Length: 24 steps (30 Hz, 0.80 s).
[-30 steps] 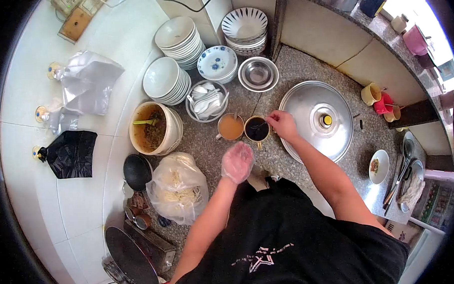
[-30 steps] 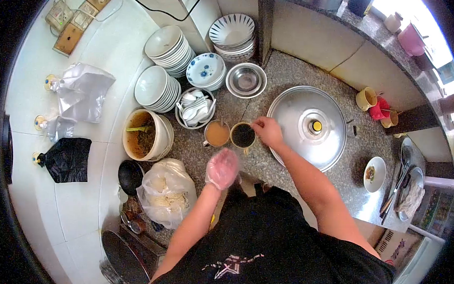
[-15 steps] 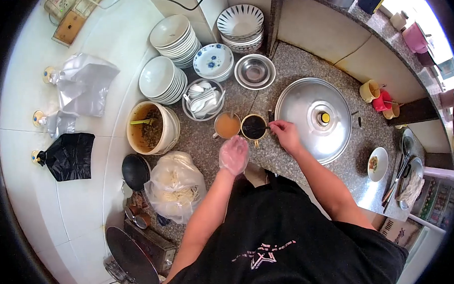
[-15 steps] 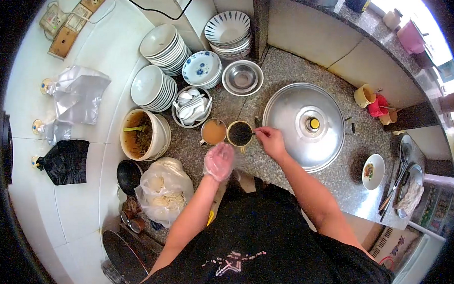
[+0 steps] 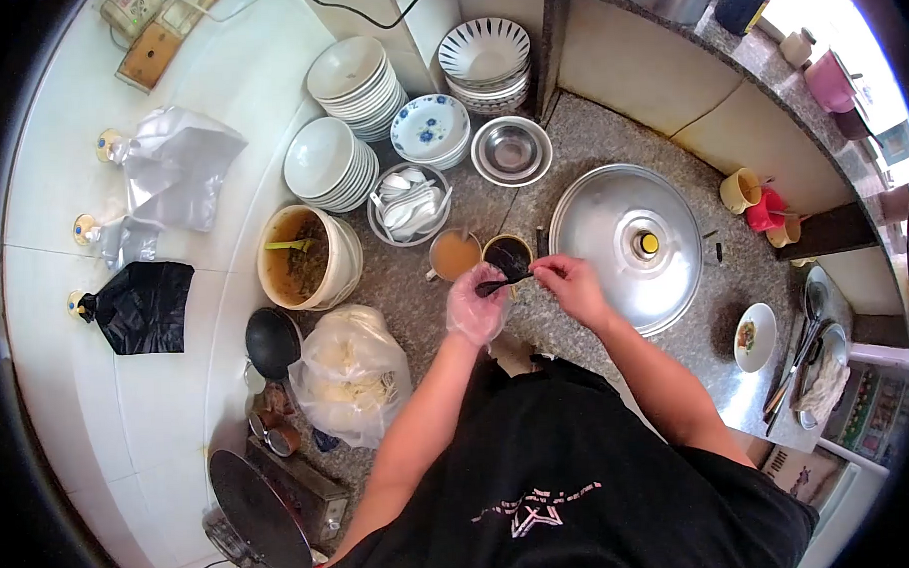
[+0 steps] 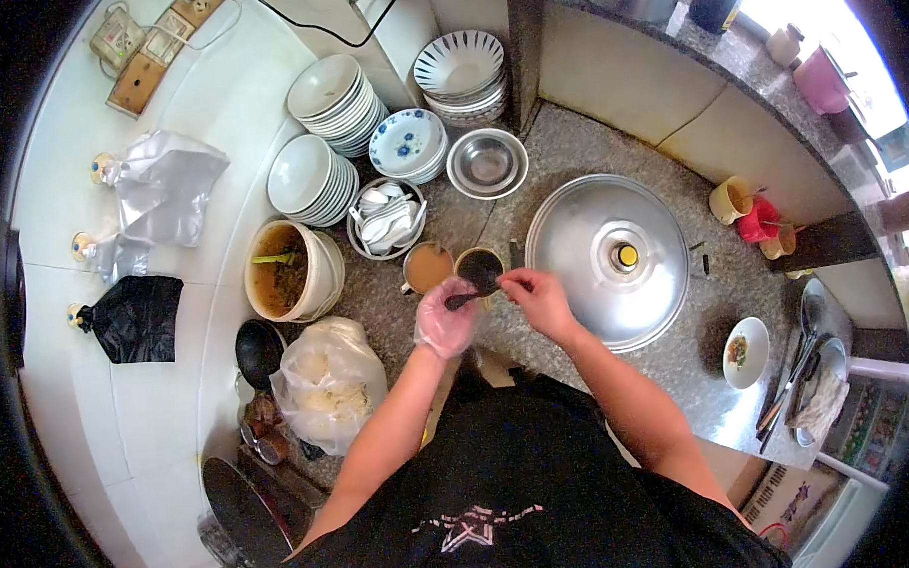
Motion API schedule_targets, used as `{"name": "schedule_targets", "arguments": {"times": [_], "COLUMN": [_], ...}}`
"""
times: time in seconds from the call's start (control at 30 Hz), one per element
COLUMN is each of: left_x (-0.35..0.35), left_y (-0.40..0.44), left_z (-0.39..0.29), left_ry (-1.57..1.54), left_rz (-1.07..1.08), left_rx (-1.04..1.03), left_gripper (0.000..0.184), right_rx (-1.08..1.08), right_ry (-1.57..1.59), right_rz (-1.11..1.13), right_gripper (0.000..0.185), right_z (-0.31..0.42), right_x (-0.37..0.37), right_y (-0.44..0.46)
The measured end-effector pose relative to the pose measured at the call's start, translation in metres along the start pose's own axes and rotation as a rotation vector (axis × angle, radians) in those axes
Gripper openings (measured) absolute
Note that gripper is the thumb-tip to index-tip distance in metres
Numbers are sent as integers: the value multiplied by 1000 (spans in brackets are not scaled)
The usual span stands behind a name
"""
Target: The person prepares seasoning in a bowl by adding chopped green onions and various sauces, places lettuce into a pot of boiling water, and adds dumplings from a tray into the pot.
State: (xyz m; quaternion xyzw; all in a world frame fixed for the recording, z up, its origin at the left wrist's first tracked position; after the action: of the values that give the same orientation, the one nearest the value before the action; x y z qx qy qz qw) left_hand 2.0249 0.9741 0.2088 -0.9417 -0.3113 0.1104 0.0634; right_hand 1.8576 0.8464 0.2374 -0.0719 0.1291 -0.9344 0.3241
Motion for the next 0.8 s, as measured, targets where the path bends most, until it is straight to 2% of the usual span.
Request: {"name": "schedule_targets", "arguments": {"times": [0.07, 0.1, 0.2, 0.27, 0.3, 0.37, 0.4, 0.47, 0.63, 0.7, 0.77, 0.8], "left_x": [8, 12, 24, 20, 22, 33, 39, 45, 73, 80, 84, 83], "left_y": [5, 7, 14, 9, 9, 9, 9, 0, -5, -2, 5, 5], "left_z": [14, 21, 40, 39, 40, 39, 39, 35, 42, 43, 44, 41], "left_ry": [-47, -63, -292, -1153, -1157, -841, -735, -1204, -1253, -1282, -1284, -1285], "left_rz": [-40, -54, -32, -86, -88, -54, -47, -220, -260, -277, -254, -250], "left_rx": [69, 92, 210, 485, 482, 329, 277, 535, 515, 512, 463, 455], "left_gripper": [17, 23, 22, 14, 14, 6, 4, 9, 12, 12, 14, 14], "right_rx": [252, 254, 247, 257, 258, 370, 375, 498, 426, 373, 379, 397], "right_ry": [-214, -216, -291, -291, -294, -567, -565, -697, -802, -961, -919, -783], "right_rz": [76, 78, 73, -29, -25, 42, 46, 101, 100, 12, 16, 98], "right_gripper": [19, 19, 19, 18, 18, 16, 16, 16, 22, 24, 24, 24], "right_z": [20, 25, 43, 47, 46, 47, 46, 57, 60, 51, 40, 36], "right_x": [-7, -4, 14, 29, 28, 14, 8, -20, -85, -106, -122, -128], "right_y": [-6, -7, -2, 7, 13, 23, 29, 38, 91, 114, 125, 123]}}
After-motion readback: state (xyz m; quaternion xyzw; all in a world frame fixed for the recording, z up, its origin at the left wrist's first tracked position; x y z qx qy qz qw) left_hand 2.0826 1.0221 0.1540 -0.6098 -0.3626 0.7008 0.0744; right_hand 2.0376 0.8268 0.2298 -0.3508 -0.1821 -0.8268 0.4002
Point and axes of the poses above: each hand's wrist, its own y-axis towards the middle knuckle, its own x-axis out of the back of the hand, z = x × y, the point moved 5 cm from there along y, towards the middle knuckle, and after that the axes turned 1 degree about x, right-handed, at the moved point
